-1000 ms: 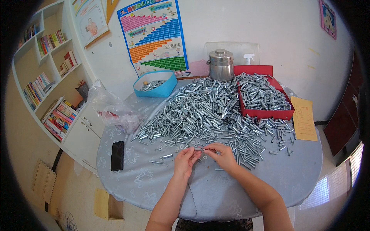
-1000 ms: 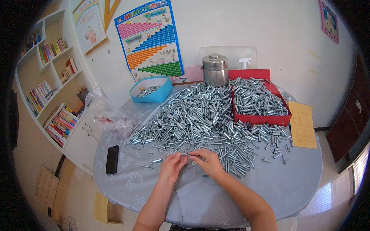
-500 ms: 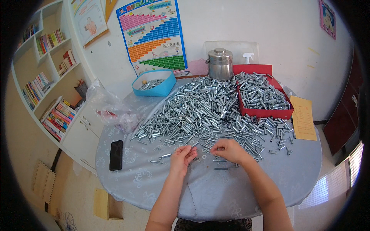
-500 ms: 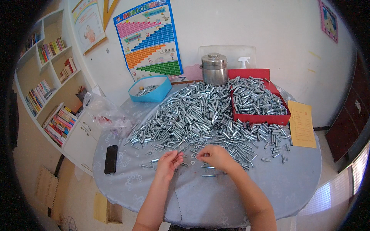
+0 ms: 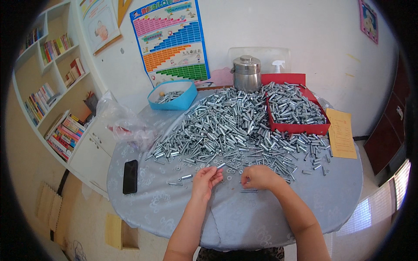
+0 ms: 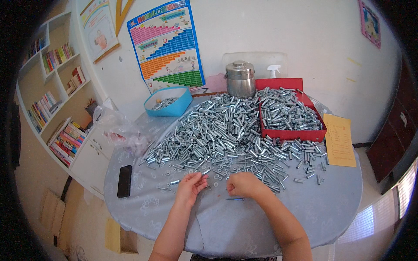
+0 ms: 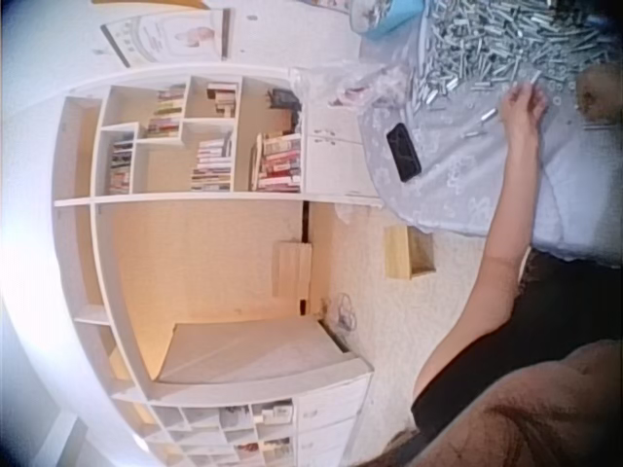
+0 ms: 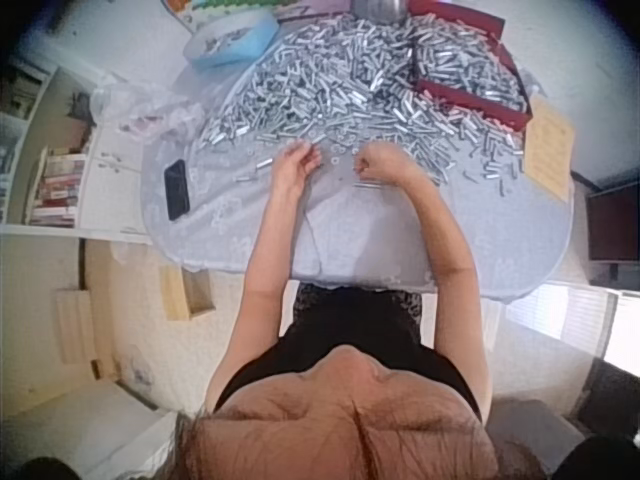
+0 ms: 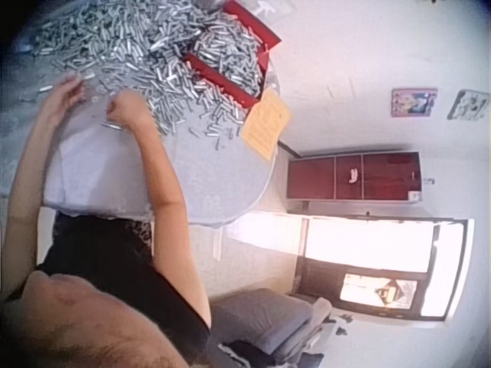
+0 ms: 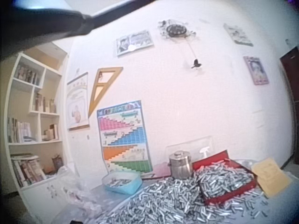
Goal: The person repeatedly picks up bolts and washers from a pile on a table, threads the washers onto the bolts by hand, and places the assembled units into a red box. The process is continuous and repetitive throughout the clip.
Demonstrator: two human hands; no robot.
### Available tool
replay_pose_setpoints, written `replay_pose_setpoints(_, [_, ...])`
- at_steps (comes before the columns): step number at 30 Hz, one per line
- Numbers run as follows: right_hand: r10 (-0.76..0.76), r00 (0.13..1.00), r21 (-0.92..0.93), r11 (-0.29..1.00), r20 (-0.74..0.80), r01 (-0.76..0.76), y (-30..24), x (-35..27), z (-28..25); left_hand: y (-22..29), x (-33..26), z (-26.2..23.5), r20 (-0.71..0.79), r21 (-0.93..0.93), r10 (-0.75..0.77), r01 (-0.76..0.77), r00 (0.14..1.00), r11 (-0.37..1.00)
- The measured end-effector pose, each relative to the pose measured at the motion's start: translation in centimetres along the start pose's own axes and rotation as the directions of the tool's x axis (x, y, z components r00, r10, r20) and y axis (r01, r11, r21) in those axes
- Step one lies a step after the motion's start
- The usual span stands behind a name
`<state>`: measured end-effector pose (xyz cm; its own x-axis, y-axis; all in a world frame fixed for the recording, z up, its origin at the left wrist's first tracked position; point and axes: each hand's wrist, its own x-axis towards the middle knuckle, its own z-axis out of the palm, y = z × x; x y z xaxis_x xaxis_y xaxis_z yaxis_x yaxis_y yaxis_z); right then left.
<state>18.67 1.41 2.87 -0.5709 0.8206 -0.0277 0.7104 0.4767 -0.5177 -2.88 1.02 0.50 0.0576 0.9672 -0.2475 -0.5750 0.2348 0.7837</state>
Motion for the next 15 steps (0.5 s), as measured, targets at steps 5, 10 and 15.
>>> replay_pose_setpoints(5, [0.187, 0.960, 0.685, 0.728, -0.208, 0.007, 0.0, 0.8, -0.2, -0.2, -0.1, 0.3, 0.031, 0.044, -0.022, 0.021, 0.999, 0.999])
replay_pose_setpoints(10, [0.238, 0.942, 0.873, 0.476, -0.239, 0.101, -0.1, 1.0, -0.3, -0.5, -0.1, 0.4, 0.088, 0.065, -0.094, 0.088, 0.992, 0.994])
replay_pose_setpoints(15, [0.240, 0.948, 0.878, 0.472, -0.211, 0.076, -0.4, 1.0, -0.2, -0.7, -0.1, 0.2, 0.131, 0.033, -0.125, 0.122, 0.983, 0.992])
